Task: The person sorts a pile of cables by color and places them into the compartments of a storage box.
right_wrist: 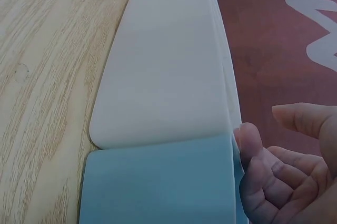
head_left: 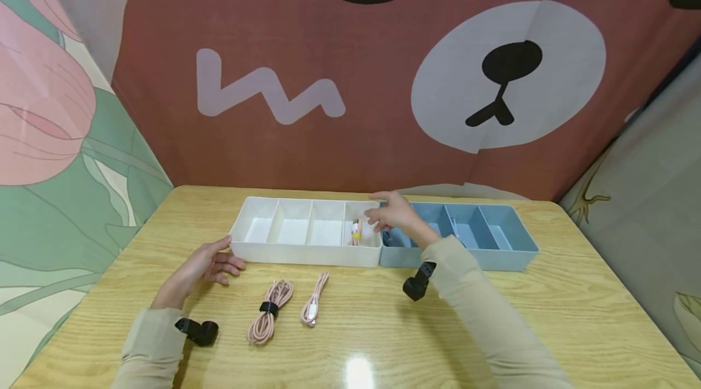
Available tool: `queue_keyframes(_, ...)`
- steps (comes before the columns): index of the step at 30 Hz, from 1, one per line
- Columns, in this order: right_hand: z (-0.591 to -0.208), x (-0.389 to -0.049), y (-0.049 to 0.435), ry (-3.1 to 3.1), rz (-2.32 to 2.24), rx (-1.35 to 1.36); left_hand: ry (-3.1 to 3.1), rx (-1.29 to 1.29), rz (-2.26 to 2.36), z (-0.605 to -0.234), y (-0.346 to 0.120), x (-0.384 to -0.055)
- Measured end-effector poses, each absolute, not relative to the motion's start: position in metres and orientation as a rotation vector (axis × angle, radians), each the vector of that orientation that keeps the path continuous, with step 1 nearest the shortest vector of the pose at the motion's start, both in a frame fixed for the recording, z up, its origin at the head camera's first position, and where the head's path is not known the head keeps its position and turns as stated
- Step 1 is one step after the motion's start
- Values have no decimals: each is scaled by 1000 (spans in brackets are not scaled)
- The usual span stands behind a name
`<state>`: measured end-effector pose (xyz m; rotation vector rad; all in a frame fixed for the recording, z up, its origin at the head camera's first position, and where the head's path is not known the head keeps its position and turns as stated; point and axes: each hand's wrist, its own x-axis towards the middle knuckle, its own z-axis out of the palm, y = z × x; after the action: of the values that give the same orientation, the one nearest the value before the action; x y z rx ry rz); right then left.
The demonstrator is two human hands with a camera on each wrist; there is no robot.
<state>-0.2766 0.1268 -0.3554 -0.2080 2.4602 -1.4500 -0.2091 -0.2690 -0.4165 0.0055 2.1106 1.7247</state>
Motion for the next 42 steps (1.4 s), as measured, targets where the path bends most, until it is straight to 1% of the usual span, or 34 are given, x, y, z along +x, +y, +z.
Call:
queue_keyframes(7,-359,-272,130,2449,-1478,-238,2129,26,1714,-419,-269,-210)
queue_keyframes(16,-359,-262,130,2431,-1558,-289,2092,-15,1740,-416,-269,-210)
queue_keyframes(22,-356,-252,128,2379,-1606,-378,2112,-13,1725,-416,-269,-210)
queue_keyframes(39,-356,-225,119,2404,-1569,-573,2111,-11,1720,-415,-268,-209)
queue_keyframes(42,-357,-222,116,2406,-1562,-570,2102,-20,1726,-414,-268,-210)
